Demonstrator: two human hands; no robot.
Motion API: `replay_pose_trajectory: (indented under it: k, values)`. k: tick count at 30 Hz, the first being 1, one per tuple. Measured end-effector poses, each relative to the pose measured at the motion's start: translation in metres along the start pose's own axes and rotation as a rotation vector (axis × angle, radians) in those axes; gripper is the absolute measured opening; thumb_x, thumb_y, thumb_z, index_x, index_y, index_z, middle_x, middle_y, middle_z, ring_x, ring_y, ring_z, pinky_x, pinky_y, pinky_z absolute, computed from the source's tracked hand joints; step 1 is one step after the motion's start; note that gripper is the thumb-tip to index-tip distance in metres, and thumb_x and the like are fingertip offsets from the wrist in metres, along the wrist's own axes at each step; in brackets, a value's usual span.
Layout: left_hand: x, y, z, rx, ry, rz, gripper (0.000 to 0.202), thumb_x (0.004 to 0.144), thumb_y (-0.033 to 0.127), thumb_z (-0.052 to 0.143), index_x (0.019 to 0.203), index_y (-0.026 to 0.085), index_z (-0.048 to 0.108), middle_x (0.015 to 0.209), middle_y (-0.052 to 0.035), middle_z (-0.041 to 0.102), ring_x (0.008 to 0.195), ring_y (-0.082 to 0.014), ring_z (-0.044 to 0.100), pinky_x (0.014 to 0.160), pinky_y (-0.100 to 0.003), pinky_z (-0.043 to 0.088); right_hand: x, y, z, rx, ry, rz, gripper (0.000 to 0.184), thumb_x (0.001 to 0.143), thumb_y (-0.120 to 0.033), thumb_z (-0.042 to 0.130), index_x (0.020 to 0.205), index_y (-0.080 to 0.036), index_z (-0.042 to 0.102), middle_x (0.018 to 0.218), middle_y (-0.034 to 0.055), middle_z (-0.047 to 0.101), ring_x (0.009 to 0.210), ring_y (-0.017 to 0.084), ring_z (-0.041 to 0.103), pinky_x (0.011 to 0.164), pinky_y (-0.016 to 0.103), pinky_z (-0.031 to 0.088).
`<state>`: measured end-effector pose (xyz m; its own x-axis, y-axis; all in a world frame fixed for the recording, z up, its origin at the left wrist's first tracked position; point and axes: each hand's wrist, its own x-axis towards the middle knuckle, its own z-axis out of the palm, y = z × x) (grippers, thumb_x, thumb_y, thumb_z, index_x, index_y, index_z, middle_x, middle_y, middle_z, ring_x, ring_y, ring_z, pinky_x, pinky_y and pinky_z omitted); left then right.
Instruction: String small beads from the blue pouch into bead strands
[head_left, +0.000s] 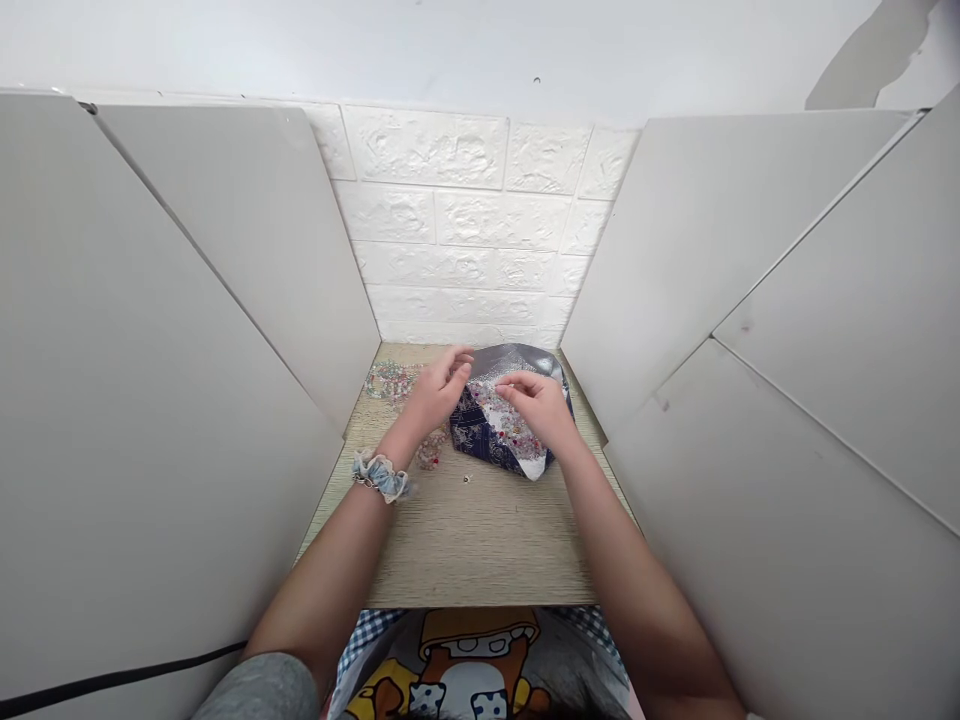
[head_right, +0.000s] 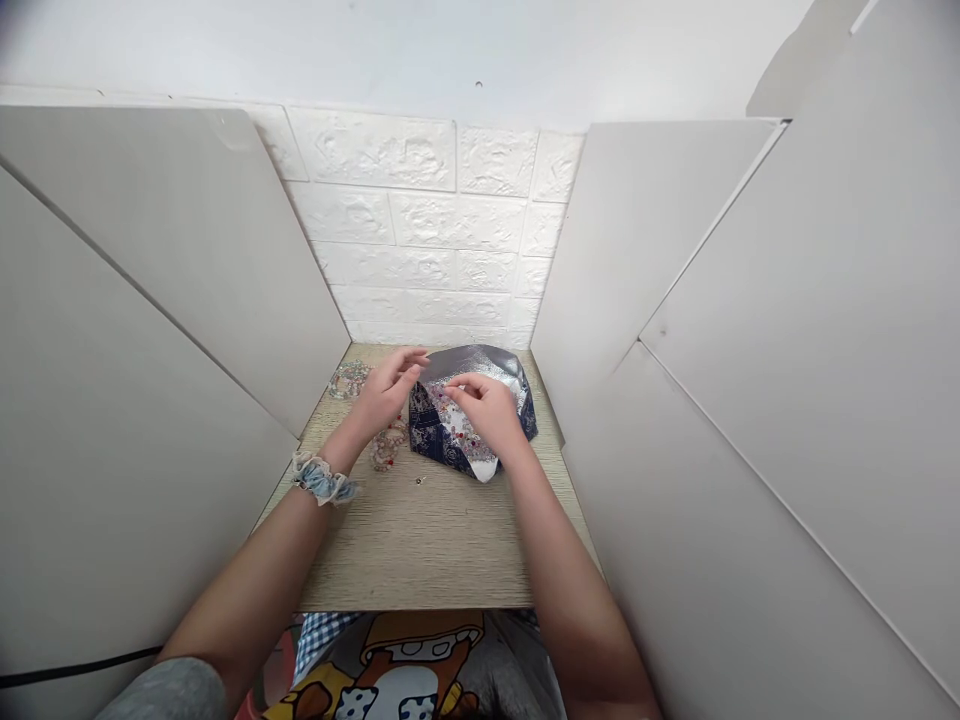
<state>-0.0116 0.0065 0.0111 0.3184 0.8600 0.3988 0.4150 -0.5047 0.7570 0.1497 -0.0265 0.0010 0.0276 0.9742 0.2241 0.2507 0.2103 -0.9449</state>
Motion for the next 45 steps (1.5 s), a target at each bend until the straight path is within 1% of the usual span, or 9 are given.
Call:
replay_pose_trajectory:
  k: [3,6,8,11,18,22,25,30,45]
  values:
    - [-0.003,0.006,0.008,-0.304,-0.230,-0.047,0.036,0.083,0.040,0.029,0.100,0.017,0.051,0.095,-0.0058,0.057,0.092,-0.0149,0.052,0.079,-0.026,0.041,-0.003,-0.003,0.008,-0.083,-0.048,-0.044,0.017,0.067,-0.035,0.054,0.072,-0.020,0.062,0.044,-0.0066,0.035,0.043,0.007,0.028,0.044,0.021,0.024]
    - [-0.004,0.009,0.013,-0.441,-0.382,-0.126,0.035,0.081,0.044,0.032,0.080,0.015,0.053,0.072,-0.0023,0.055,0.068,-0.0114,0.053,0.063,-0.023,0.043,-0.004,-0.005,0.009,-0.147,-0.021,-0.085,0.018,0.070,-0.034,0.050,0.074,-0.020,0.062,0.044,-0.0065,0.036,0.043,0.007,0.029,0.045,0.021,0.025]
    - [-0.004,0.009,0.013,-0.420,-0.401,-0.153,0.035,0.079,0.046,0.037,0.069,0.015,0.050,0.056,0.0021,0.045,0.051,-0.0075,0.044,0.051,-0.021,0.037,-0.005,-0.005,0.007,-0.173,0.018,-0.092,0.018,0.071,-0.033,0.049,0.074,-0.020,0.061,0.044,-0.0068,0.033,0.043,0.007,0.029,0.044,0.021,0.024]
    - [-0.002,0.008,0.010,-0.300,-0.324,-0.177,0.033,0.076,0.045,0.041,0.068,0.015,0.052,0.049,0.0048,0.036,0.044,-0.0058,0.032,0.044,-0.020,0.028,-0.005,-0.002,0.003,-0.218,0.085,-0.114,0.017,0.072,-0.034,0.048,0.072,-0.021,0.058,0.044,-0.0070,0.030,0.043,0.008,0.030,0.045,0.021,0.025]
    - [0.001,0.007,0.012,-0.118,-0.176,-0.166,0.030,0.074,0.041,0.043,0.070,0.015,0.055,0.061,0.0011,0.050,0.057,-0.0093,0.042,0.053,-0.021,0.032,0.002,0.013,0.002,-0.404,0.076,-0.201,0.015,0.078,-0.030,0.041,0.076,-0.021,0.053,0.063,-0.0030,0.051,0.054,0.010,0.042,0.053,0.022,0.031]
    - [0.001,0.005,0.013,-0.090,-0.045,-0.165,0.029,0.074,0.041,0.042,0.074,0.015,0.054,0.059,0.0018,0.048,0.054,-0.0092,0.040,0.051,-0.022,0.031,0.010,0.026,0.002,-0.636,0.093,-0.219,0.019,0.080,-0.022,0.035,0.080,-0.020,0.054,0.077,0.0007,0.056,0.069,0.013,0.048,0.062,0.024,0.032]
    - [0.001,0.004,0.011,-0.061,0.006,-0.161,0.030,0.074,0.043,0.041,0.074,0.016,0.055,0.055,0.0026,0.045,0.050,-0.0090,0.038,0.049,-0.022,0.029,0.013,0.032,0.003,-0.893,-0.004,-0.195,0.022,0.081,-0.021,0.036,0.080,-0.020,0.058,0.079,0.0032,0.057,0.074,0.015,0.050,0.065,0.027,0.031]
    - [0.001,0.001,0.009,0.001,-0.009,-0.149,0.029,0.074,0.041,0.042,0.071,0.016,0.056,0.061,0.0008,0.052,0.056,-0.0104,0.043,0.052,-0.022,0.033,0.013,0.031,0.010,-1.130,-0.166,-0.136,0.026,0.083,-0.024,0.037,0.083,-0.020,0.062,0.085,0.0071,0.056,0.082,0.018,0.050,0.072,0.030,0.030]
    - [-0.001,0.002,0.011,0.050,-0.064,-0.135,0.026,0.075,0.036,0.041,0.070,0.017,0.057,0.067,-0.0002,0.058,0.062,-0.0121,0.049,0.057,-0.023,0.035,0.014,0.039,0.018,-1.091,-0.171,-0.088,0.023,0.081,-0.018,0.036,0.078,-0.016,0.059,0.085,0.0088,0.056,0.081,0.018,0.051,0.072,0.031,0.033]
